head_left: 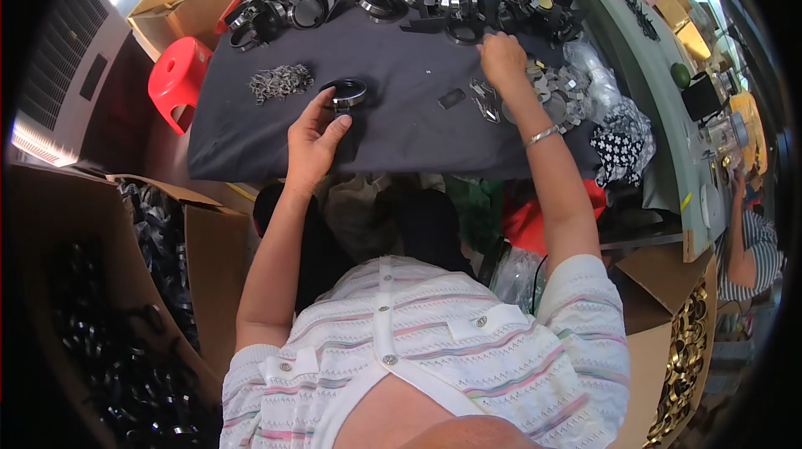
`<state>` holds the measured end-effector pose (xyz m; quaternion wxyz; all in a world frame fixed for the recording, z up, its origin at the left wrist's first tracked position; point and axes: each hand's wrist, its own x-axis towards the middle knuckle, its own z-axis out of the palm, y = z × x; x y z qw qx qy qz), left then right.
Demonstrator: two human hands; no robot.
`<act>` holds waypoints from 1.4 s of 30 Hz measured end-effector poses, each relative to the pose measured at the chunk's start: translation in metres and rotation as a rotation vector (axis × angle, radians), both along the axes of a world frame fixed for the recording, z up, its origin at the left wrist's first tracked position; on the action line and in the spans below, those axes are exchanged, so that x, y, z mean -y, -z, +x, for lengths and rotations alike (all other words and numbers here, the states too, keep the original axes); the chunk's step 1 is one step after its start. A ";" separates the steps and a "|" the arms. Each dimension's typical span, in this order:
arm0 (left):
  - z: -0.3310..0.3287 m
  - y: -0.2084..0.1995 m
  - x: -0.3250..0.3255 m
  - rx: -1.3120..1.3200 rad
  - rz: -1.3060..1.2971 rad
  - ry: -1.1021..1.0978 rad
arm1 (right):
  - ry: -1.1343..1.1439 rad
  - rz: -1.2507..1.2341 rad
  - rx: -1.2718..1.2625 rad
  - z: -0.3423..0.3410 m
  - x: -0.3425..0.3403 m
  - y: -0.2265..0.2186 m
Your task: The person assembles small black plastic circular components with metal parts and small metal pins by hand on a workbench.
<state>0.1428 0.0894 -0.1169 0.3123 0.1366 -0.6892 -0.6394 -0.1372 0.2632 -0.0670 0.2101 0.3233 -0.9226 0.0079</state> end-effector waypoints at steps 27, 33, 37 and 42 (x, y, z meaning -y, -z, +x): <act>0.007 -0.005 0.008 0.027 0.169 0.160 | -0.936 -0.535 0.058 0.164 0.079 0.023; 0.007 -0.001 0.010 0.014 0.168 0.152 | -0.936 -0.478 -0.034 0.169 0.078 0.025; 0.006 -0.003 0.010 0.024 0.130 0.176 | -0.969 -0.459 -0.110 0.168 0.078 0.028; 0.004 -0.005 0.009 0.013 0.185 0.171 | -0.953 -0.514 -0.060 0.171 0.079 0.026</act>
